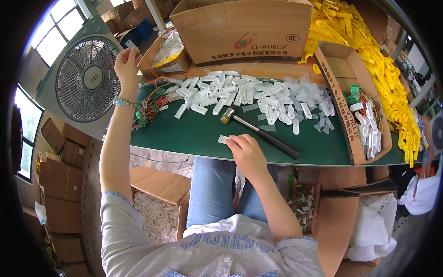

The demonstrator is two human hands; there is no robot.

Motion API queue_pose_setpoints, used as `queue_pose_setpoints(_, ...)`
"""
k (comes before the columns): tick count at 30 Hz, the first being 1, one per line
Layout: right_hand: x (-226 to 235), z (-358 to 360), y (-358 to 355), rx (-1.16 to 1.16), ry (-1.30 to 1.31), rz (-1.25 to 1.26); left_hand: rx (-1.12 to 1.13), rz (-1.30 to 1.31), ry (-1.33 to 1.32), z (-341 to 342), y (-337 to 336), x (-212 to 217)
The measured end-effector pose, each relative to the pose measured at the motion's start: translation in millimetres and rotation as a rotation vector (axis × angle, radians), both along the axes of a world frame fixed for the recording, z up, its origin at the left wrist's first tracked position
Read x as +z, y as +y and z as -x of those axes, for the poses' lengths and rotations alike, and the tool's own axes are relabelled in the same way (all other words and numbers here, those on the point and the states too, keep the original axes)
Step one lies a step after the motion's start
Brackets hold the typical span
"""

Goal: The person assembles light units by placing circuit boards into plastic casings, attaching plastic covers by hand, and tapping them closed using a hammer.

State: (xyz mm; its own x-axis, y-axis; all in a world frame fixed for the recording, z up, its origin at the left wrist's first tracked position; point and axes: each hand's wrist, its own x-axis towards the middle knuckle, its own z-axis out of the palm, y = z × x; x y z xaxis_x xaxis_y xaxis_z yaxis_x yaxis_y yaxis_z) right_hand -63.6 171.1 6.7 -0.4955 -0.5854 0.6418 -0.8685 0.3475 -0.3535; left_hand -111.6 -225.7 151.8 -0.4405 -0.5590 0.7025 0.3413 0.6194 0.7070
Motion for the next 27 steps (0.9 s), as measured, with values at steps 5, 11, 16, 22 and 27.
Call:
queue_pose_setpoints(5, -1, -1, 0, -0.011, -0.002, 0.001, -0.054, -0.153, 0.105, 3, 16, 11)
queue_pose_setpoints(11, -4, -1, 0, -0.009, -0.01, -0.01, -0.093, -0.016, 0.344, 2, 13, 27)
queue_pose_setpoints(16, -1, -2, -1, -0.004, 0.002, 0.004, -0.257, 0.035, -0.492, -4, 2, 13)
queue_pose_setpoints(22, 2, -1, -1, -0.013, 0.045, -0.012, -0.107, -0.076, -0.091, -25, 30, -7)
queue_pose_setpoints(27, 2, 1, 3, -0.001, -0.007, -0.026, -0.146, -0.119, 0.001, -51, 66, -41)
